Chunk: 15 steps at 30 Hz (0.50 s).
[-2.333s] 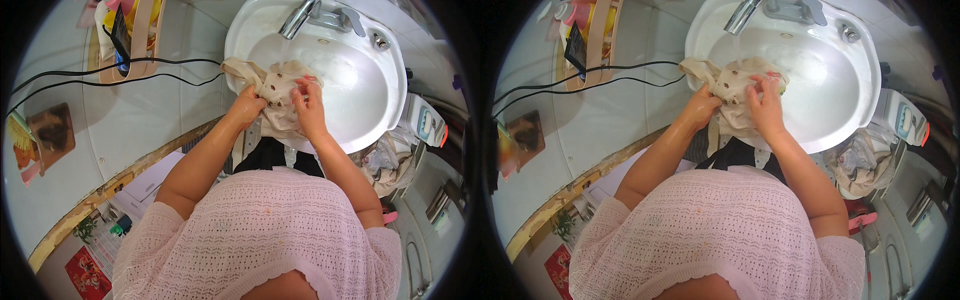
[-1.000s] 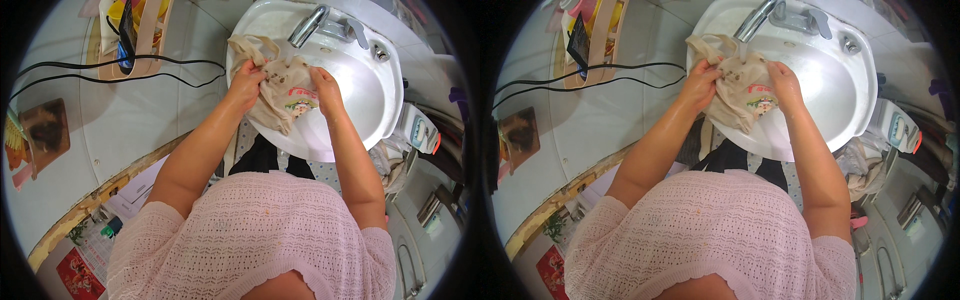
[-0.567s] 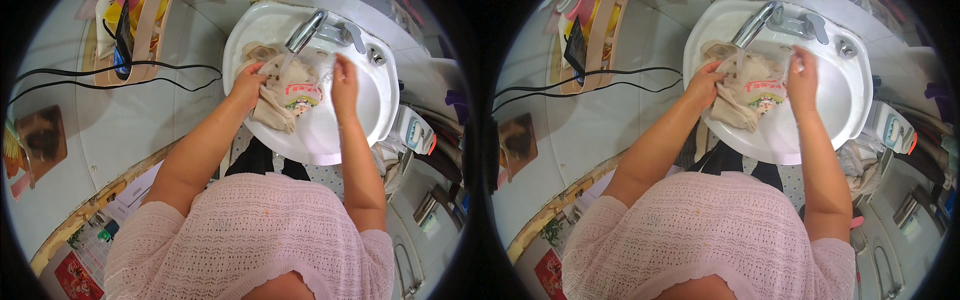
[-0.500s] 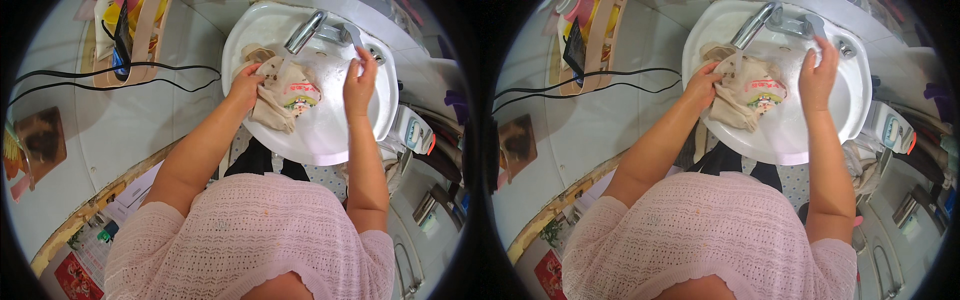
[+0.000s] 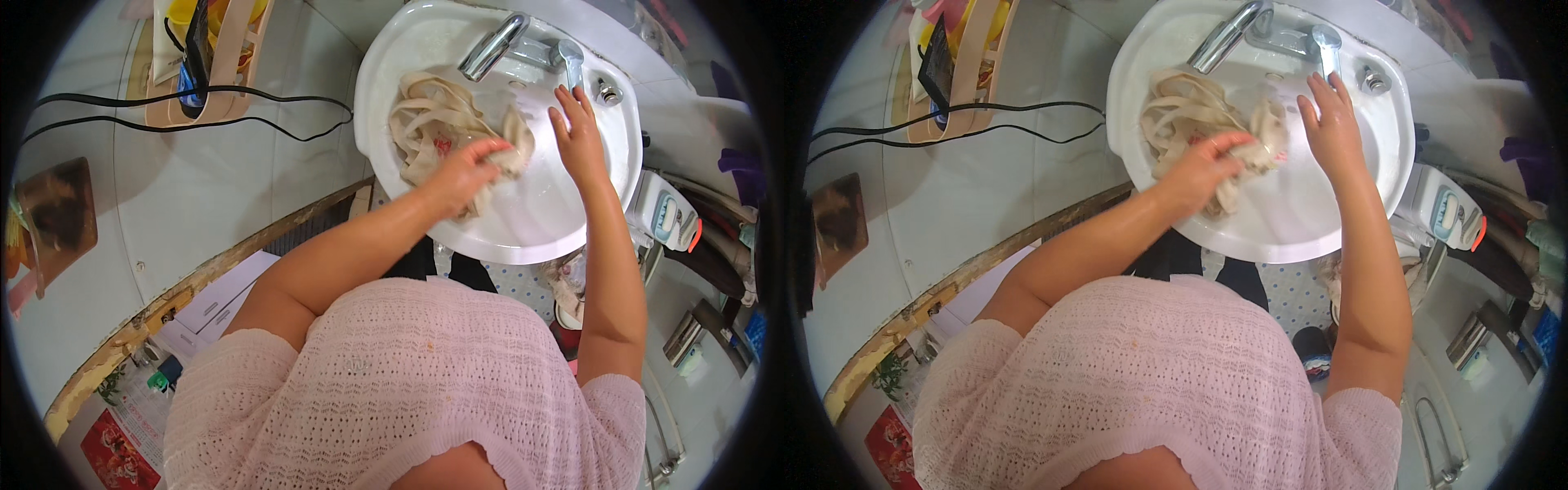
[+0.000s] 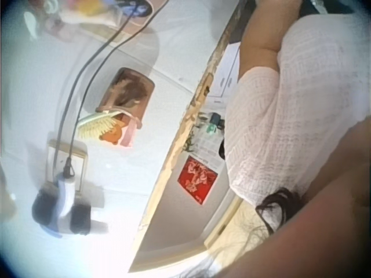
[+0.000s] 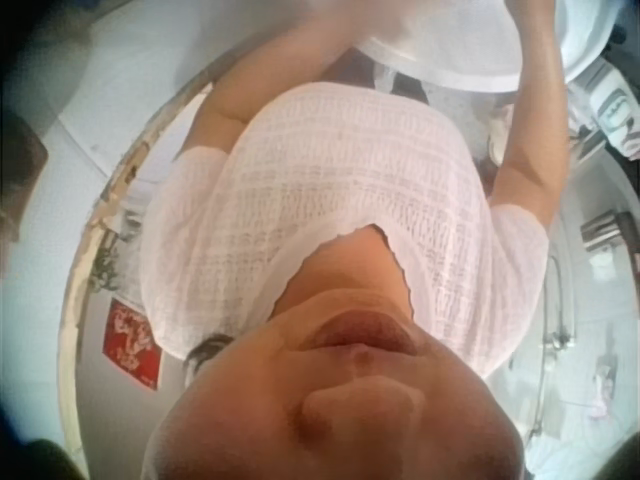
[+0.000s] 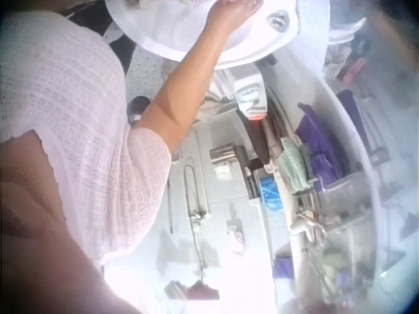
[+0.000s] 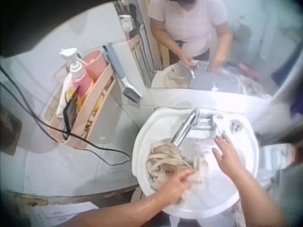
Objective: The person washes a towel and a small cloth by hand in a sink. They scrub the items under running water, rinse them, and wring out the excess water.
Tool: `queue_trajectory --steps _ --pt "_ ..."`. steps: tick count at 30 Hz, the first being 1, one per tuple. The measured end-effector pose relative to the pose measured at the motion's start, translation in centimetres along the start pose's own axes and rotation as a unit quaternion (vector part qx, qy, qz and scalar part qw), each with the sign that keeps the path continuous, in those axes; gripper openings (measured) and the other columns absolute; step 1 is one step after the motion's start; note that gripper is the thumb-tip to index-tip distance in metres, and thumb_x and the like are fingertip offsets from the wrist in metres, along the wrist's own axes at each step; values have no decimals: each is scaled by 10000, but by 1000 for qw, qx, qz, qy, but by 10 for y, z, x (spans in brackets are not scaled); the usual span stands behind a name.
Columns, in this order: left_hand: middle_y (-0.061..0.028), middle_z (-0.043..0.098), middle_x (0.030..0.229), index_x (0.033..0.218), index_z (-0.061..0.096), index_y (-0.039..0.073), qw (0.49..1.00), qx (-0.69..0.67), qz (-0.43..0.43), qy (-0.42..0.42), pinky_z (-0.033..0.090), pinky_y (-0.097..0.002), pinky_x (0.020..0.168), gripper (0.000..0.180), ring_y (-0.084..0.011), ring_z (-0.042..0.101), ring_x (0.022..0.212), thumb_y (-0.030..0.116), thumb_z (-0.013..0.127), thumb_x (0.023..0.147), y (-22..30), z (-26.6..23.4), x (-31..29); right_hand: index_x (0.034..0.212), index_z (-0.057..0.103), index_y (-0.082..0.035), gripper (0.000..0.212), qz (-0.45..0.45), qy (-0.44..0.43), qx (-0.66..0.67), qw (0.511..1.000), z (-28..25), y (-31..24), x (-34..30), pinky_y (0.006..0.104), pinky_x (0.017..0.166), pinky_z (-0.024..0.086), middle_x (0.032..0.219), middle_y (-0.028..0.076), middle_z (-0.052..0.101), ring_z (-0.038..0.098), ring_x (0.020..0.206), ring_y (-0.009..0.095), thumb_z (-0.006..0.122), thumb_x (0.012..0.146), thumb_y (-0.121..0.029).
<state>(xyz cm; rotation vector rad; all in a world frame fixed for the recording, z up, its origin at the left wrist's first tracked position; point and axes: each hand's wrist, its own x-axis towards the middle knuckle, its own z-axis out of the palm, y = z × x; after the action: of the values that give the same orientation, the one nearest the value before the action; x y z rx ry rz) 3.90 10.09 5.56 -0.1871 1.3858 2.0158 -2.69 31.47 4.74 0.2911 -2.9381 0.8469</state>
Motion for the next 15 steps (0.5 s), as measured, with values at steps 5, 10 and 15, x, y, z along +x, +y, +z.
queue_trajectory --steps 5,10,15 --pt "-197 326 1387 1268 484 145 973 194 34 -121 333 -336 1004 427 -238 355 1270 49 494 852 -32 45 -18 1293 394 17 592 367 -72 219 901 -12 -21 -65 358 950 379 1252 237 479 457 1180 311 569 868 -355" --pt "-161 271 1436 1278 484 209 824 510 136 -206 253 -422 1054 488 -289 278 1324 113 582 810 -58 40 -14 1239 433 33 497 436 -53 469 766 -8 3 -132 318 850 449 1123 143 555 555 993 207 540 892 -306" --pt "-92 465 1289 1284 445 212 692 707 146 25 281 -435 1006 548 -270 404 1224 177 588 757 -115 -65 14 1268 397 -3 455 422 24 531 735 -50 22 -148 340 844 486 1172 133 534 569 1005 226 481 927 -292"
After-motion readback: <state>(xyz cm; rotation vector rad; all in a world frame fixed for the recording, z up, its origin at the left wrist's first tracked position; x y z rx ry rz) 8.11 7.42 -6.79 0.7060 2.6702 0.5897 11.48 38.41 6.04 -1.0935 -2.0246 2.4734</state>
